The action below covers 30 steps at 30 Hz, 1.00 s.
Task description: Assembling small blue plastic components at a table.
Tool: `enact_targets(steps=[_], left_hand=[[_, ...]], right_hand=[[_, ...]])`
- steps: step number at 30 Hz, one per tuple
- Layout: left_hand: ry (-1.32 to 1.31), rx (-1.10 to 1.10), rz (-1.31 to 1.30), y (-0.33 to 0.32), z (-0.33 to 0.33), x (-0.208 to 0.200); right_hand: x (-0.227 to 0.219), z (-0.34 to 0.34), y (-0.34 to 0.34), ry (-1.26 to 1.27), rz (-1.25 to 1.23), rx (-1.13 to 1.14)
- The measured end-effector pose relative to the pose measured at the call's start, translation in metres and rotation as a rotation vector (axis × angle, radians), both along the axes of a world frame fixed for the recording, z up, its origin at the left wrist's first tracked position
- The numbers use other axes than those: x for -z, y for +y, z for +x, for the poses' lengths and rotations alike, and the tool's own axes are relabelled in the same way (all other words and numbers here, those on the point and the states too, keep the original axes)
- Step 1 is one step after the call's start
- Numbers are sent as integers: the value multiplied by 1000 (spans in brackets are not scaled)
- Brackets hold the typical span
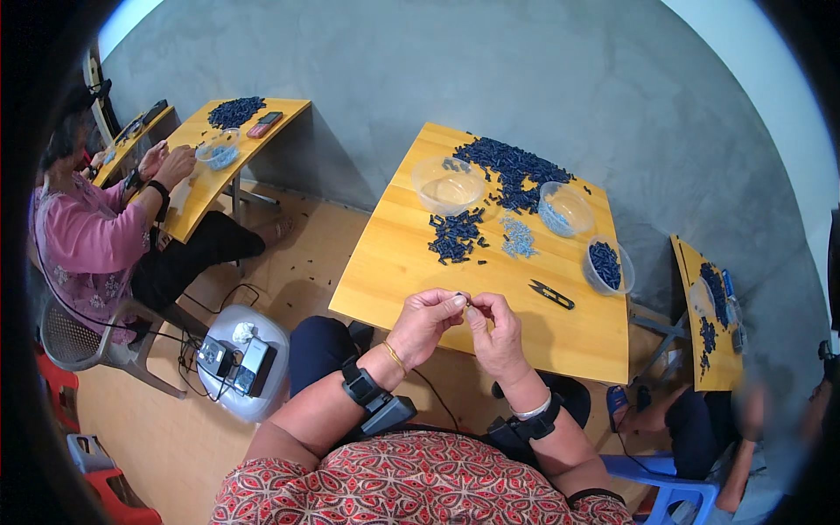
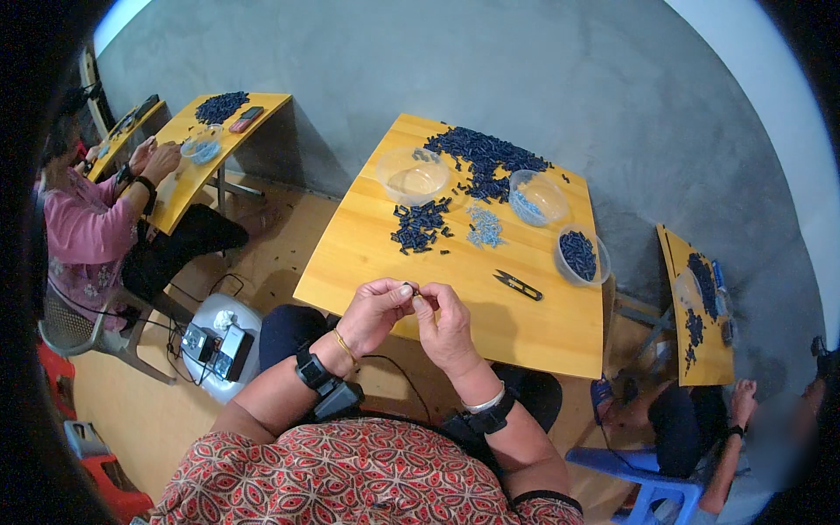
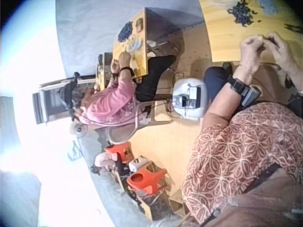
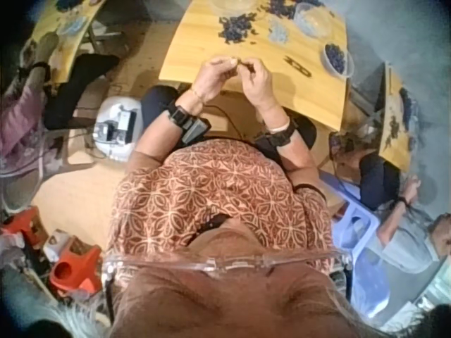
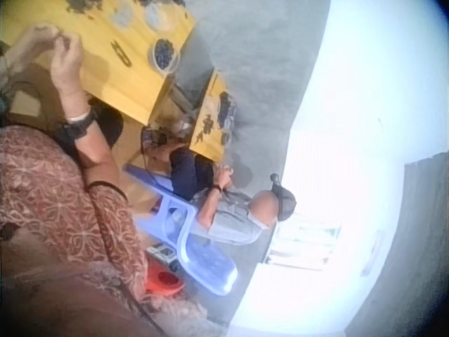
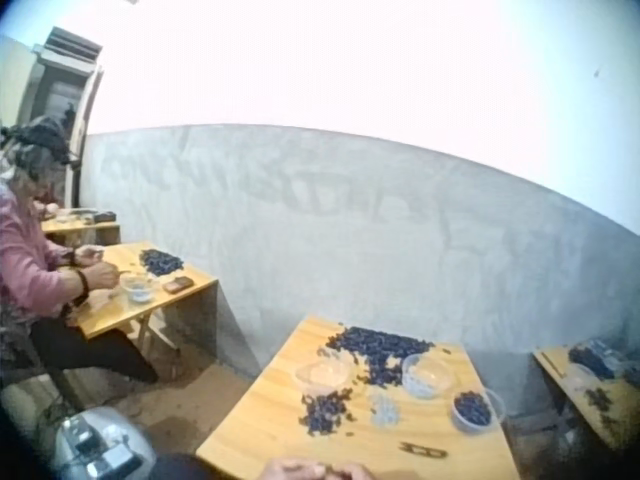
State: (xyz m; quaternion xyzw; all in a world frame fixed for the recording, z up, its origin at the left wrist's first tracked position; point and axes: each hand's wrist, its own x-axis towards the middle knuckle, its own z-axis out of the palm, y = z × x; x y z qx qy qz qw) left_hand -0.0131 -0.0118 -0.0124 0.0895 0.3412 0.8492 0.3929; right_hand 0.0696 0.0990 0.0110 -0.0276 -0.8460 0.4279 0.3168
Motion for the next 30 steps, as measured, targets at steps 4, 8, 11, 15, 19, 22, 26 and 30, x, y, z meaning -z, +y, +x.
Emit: enact_targets(steps=[4,8,11,15,19,22,26,30], left_hand=[[32,58,43,-3,4,-3],[129,25,4,-10,3,-9],[230,-4,-23,-13,3,-12],[404,-37,-91,-13,3,-10],[416,-45,-178,-10,6,-8],[413,-39,-212,-11,8,-13],[339,2,-181,-11,9,-13],[251,24,-152,-14,9,-16]], right_hand=[[-3,4,4,30,81,16],[-12,7,3,0,118,4],[-15,7,3,-14,112,-21],[-20,7,3,-25,142,-54],[-20,3,7,26,208,-95],[-19,1,11,41,214,-135],[-20,0,15,42,255,-157],[-17,-4,17,53,245,-200]])
